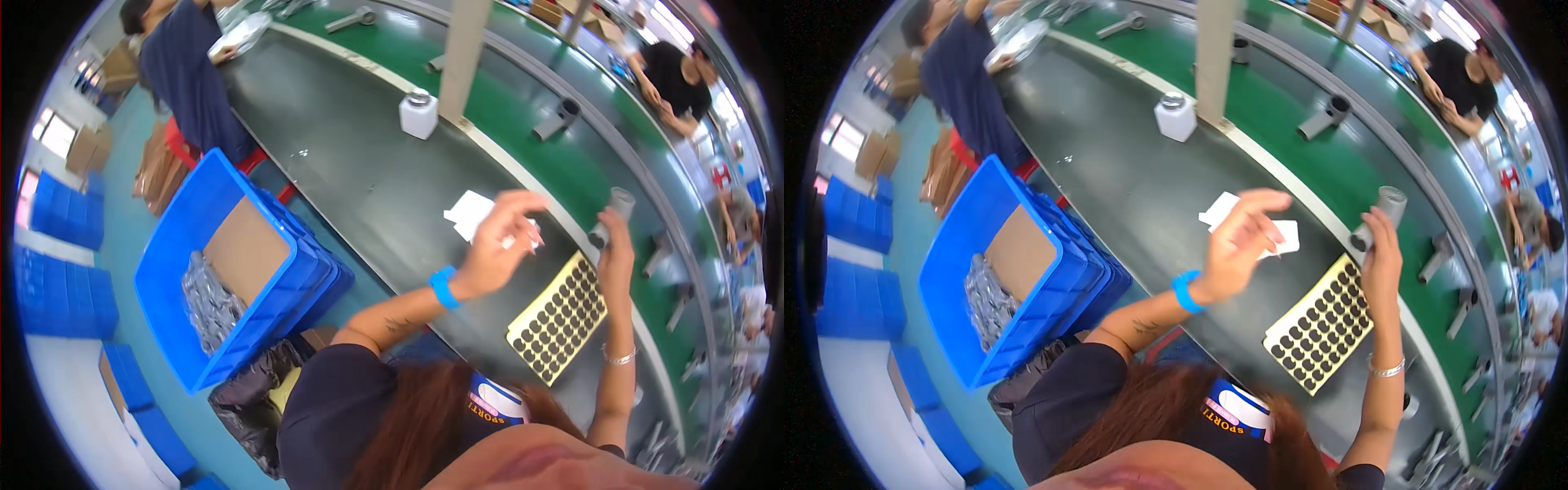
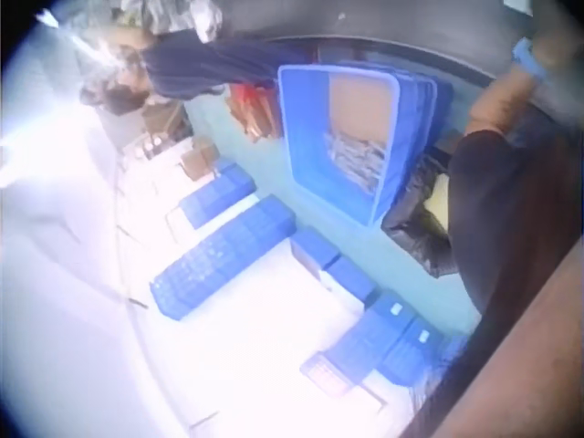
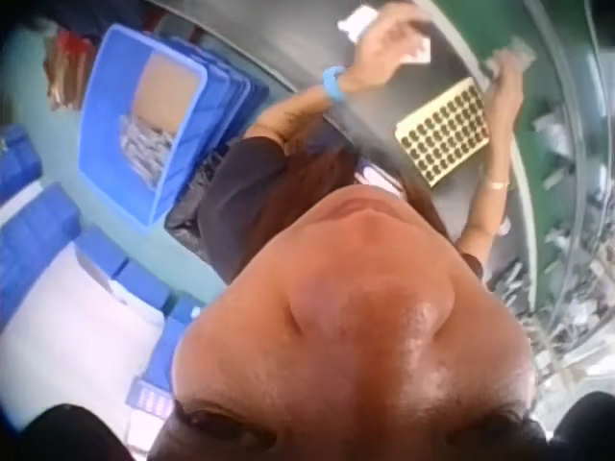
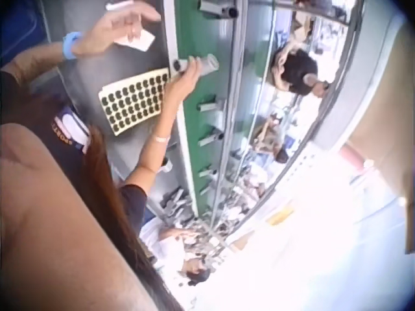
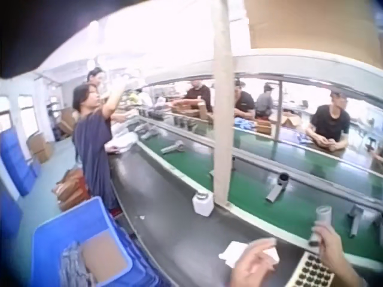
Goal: The person takes portable fan bodies from a conveyor line, peels adhesive pads from a backing sheet by hand, and applies the pads onto the bottom of each fan.
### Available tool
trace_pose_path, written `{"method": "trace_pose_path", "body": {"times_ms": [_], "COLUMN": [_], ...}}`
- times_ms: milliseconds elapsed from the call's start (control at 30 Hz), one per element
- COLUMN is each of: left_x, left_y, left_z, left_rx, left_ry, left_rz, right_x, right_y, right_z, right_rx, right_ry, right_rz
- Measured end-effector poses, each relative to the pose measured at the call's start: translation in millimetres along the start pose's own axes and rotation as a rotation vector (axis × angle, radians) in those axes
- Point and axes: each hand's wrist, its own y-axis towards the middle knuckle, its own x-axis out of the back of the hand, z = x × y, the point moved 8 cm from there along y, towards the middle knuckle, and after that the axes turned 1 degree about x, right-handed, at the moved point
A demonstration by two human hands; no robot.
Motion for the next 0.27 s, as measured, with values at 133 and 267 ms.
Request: {"method": "trace_pose_path", "body": {"times_ms": [133, 267], "left_x": [114, 240], "left_y": [58, 111], "left_z": [-61, -77], "left_rx": [-0.354, -0.384], "left_ry": [0.196, 0.521], "left_rz": [-0.379, -0.570], "right_x": [-37, -88], "right_y": [33, 61], "right_z": [-101, -183], "right_rx": [-0.139, -0.133], "right_ry": [-0.154, -0.517], "right_rz": [0.065, 0.213]}}
